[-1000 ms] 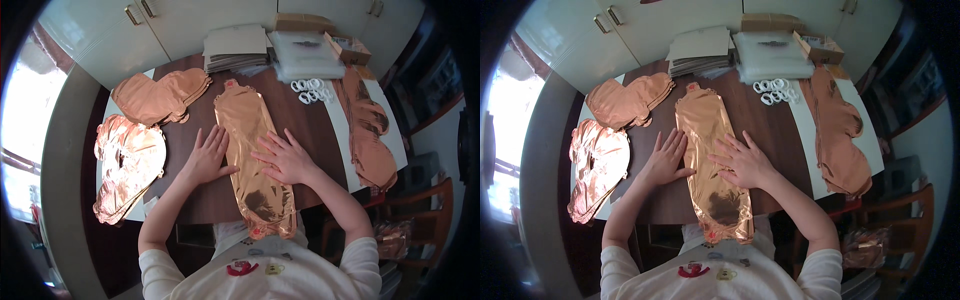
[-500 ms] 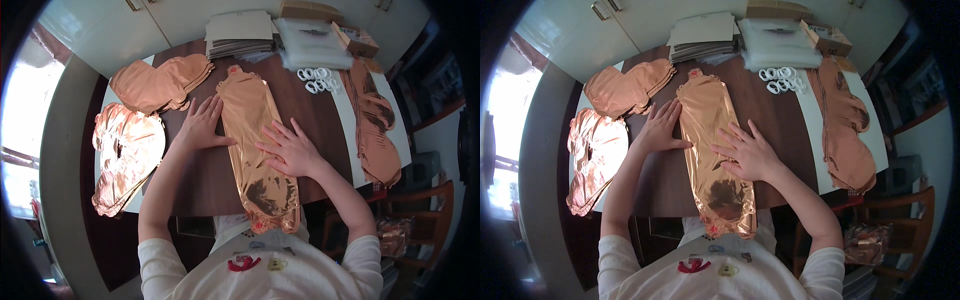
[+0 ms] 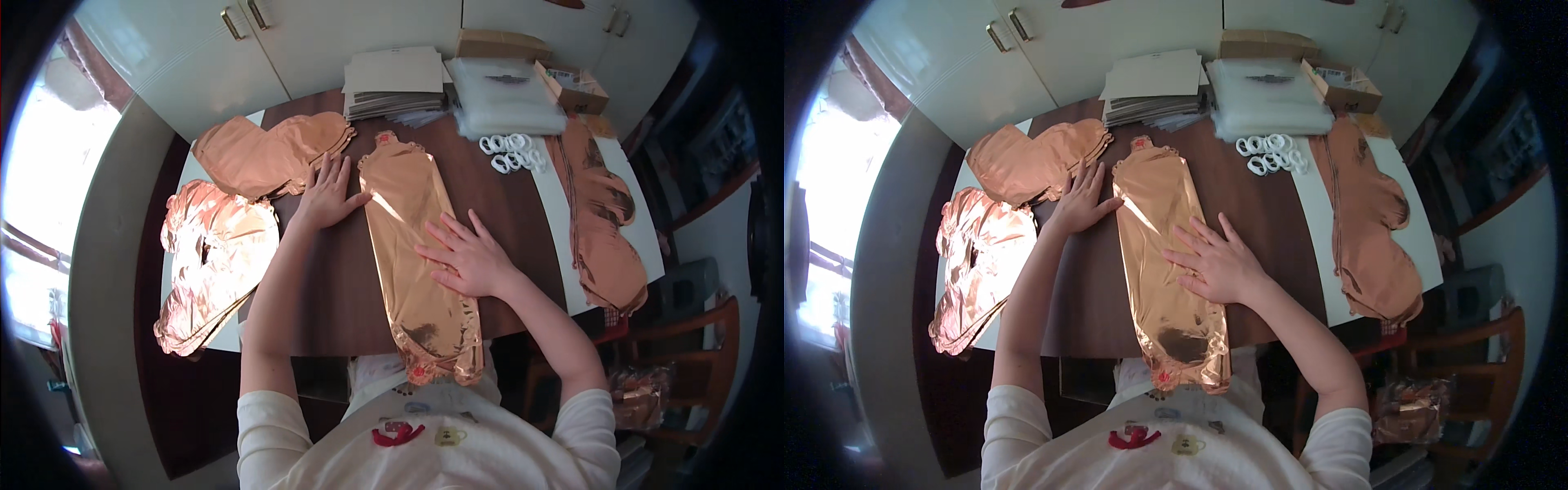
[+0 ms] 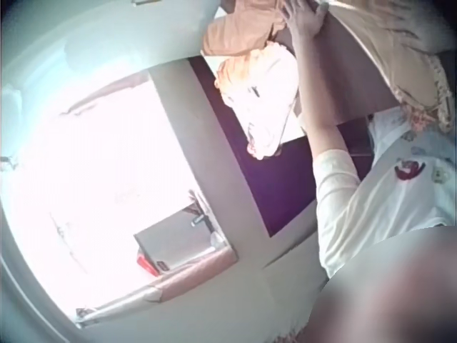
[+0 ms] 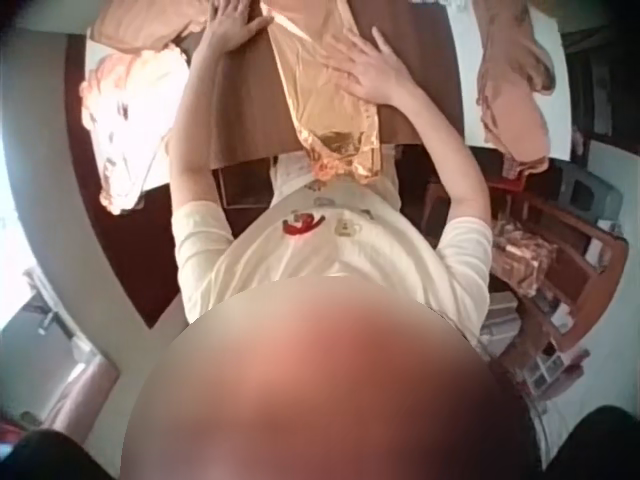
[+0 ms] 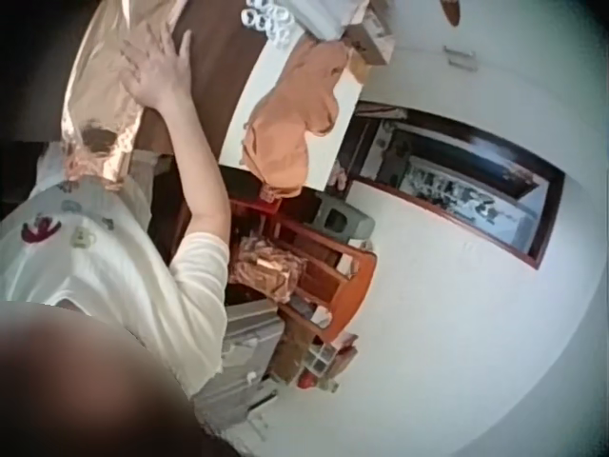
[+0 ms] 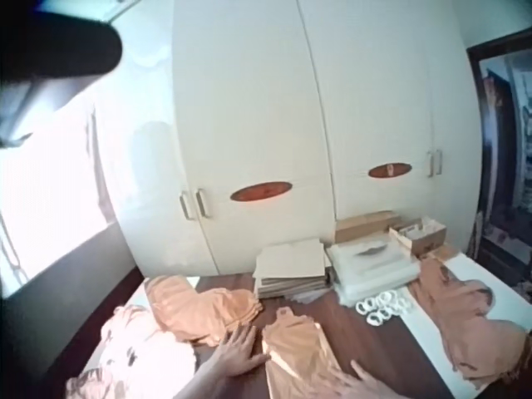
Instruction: Fold a metallic letter balloon and place it into a cardboard packaging sleeve.
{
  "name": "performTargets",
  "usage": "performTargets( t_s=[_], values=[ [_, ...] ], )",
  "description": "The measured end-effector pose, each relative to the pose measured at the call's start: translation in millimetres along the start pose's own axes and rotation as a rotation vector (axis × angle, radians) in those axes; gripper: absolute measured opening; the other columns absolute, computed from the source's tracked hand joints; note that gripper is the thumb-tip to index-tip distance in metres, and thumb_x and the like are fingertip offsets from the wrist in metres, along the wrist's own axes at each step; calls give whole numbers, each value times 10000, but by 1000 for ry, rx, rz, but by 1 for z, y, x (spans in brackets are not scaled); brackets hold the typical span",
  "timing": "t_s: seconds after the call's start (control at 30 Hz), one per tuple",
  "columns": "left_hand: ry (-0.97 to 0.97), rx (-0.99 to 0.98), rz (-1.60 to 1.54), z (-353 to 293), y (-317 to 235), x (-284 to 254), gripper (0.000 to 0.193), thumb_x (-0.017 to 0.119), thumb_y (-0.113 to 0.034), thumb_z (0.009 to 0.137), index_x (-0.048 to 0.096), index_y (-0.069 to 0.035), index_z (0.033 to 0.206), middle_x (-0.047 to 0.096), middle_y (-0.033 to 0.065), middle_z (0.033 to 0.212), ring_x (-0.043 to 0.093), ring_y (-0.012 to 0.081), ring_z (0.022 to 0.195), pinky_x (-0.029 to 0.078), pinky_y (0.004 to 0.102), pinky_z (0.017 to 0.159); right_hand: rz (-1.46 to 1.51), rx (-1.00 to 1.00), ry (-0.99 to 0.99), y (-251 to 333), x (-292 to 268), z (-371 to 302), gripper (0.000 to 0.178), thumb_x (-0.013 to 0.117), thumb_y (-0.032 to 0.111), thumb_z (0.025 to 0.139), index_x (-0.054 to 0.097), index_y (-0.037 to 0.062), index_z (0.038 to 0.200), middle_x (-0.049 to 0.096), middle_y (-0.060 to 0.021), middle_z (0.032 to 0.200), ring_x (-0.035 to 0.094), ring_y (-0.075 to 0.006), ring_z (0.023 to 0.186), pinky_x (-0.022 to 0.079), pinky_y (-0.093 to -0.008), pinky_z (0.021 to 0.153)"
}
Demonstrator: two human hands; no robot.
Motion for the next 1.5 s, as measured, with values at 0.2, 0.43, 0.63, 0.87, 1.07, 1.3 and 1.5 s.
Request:
performTargets(
  t_s=[0.2, 0.43, 0.63, 0.87, 1.07, 1.3, 1.5],
  values=[
    [-337, -83, 64, 10, 9, 7, 764, 497, -480, 874, 283, 18, 1412, 295, 193, 1472, 177, 339, 1408, 144, 490, 1131, 9, -19, -14, 4, 1, 3, 482, 496, 470, 896, 475, 307, 1349, 348, -49, 1474, 255, -278, 1390, 116, -591, 1110],
    [-235, 373, -203, -61, -87, -10, 680, 601, -363, 832, 394, 68, 1315, 424, 264, 1342, 381, 402, 1284, 308, 475, 1068, 6, -26, -42, 1, 1, 1, 482, 510, 478, 885, 494, 306, 1335, 368, -44, 1463, 260, -260, 1389, 114, -580, 1115],
    [-106, 482, -114, -92, -107, 4, 886, 537, -586, 821, 330, 75, 1374, 334, 244, 1437, 276, 349, 1373, 233, 469, 1113, -4, -23, -48, 1, -2, 2, 479, 523, 482, 876, 511, 304, 1320, 382, -40, 1452, 269, -257, 1384, 119, -578, 1115],
    [-59, 507, -99, -98, -106, 3, 860, 512, -572, 839, 325, 68, 1382, 330, 231, 1444, 264, 337, 1381, 200, 474, 1124, -7, -25, -26, 2, 2, 3, 485, 518, 484, 879, 496, 310, 1332, 377, -36, 1454, 273, -262, 1382, 120, -577, 1116],
    [-88, 513, -119, -100, -107, 3, 826, 498, -575, 843, 344, 24, 1390, 347, 230, 1433, 278, 340, 1373, 204, 482, 1120, 83, 16, -49, -1, 0, 1, 625, 562, 482, 857, 393, 151, 1359, 368, -39, 1457, 273, -256, 1384, 123, -551, 1126],
    [-113, 545, -95, -101, -105, 3, 720, 494, -591, 839, 400, -151, 1402, 354, 205, 1435, 291, 373, 1359, 224, 535, 1095, 75, 3, -44, 0, -3, 3, 659, 572, 512, 846, 403, 81, 1315, 401, -42, 1438, 266, -240, 1388, 107, -544, 1131],
    [-124, 541, -90, -101, -106, 4, 717, 489, -599, 838, 403, -163, 1401, 353, 194, 1441, 293, 371, 1359, 219, 539, 1095, 69, 4, -43, 0, -3, 2, 659, 562, 513, 854, 400, 77, 1322, 407, -41, 1433, 265, -237, 1388, 106, -548, 1130]
  ],
)
Point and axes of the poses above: each hand's wrist, its own z-axis towards the middle knuckle, its own x-axis out of the palm, y = z × x, the point moved 3 cm from there along z, towards the middle knuckle
